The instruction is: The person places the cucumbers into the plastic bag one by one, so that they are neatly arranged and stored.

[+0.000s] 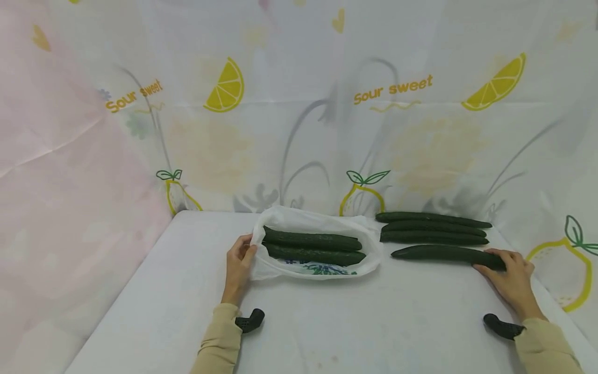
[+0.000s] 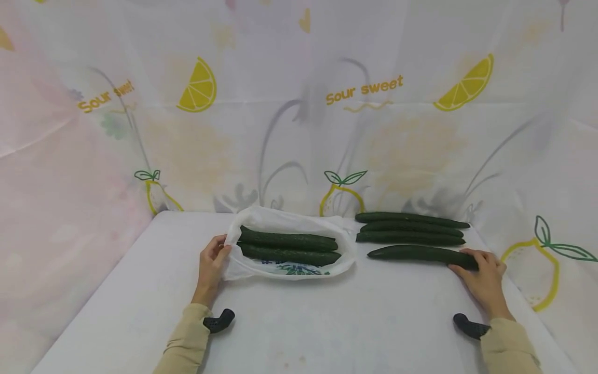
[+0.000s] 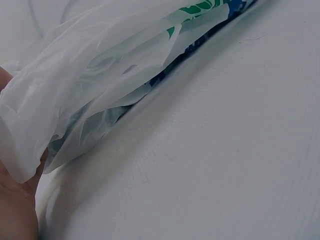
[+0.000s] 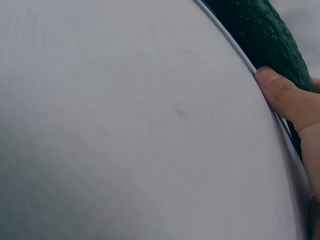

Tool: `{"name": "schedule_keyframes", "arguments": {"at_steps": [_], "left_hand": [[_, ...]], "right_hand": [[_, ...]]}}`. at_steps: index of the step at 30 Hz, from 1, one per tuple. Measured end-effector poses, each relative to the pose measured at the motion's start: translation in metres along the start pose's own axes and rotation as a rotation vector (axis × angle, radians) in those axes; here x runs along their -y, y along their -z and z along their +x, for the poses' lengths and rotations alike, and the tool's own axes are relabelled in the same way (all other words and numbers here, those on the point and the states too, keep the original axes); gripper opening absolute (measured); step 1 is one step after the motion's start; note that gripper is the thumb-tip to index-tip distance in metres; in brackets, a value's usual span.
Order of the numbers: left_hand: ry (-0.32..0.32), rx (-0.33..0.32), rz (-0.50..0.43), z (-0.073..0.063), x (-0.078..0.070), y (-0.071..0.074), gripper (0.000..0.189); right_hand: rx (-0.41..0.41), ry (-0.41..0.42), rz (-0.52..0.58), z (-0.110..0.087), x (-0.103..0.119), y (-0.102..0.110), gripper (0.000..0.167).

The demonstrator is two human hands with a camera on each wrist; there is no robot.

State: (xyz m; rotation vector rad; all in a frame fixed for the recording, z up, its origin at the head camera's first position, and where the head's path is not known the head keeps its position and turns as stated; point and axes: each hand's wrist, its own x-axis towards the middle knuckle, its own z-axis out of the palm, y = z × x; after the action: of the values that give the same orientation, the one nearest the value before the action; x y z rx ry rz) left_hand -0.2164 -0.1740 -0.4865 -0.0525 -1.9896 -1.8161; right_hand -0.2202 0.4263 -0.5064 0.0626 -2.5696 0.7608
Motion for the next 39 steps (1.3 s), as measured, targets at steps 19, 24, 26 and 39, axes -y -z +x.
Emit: {"name": "schedule_keyframes", "arguments": {"at_steps": [19,24,26,39], "left_hand": [[-0.005,0.002,0.011,0.0,0.004,0.0,0.025],[0.004,0.019,0.023,-0.004,-0.012,0.0,0.024],[0.005,0.02,0.012,-0.004,-0.012,0.0,0.024],[-0.001,0.002,0.031,-0.005,-0.017,0.0,0.023]], "right_hand": [[0.091,-0.254,0.095,-0.015,0.009,0.007,0.067],[0.09,-0.269,0.1,-0.017,0.01,0.008,0.068],[0.089,-0.28,0.104,-0.018,0.011,0.007,0.069],[0.08,-0.335,0.106,-0.026,0.014,0.007,0.069]]}}
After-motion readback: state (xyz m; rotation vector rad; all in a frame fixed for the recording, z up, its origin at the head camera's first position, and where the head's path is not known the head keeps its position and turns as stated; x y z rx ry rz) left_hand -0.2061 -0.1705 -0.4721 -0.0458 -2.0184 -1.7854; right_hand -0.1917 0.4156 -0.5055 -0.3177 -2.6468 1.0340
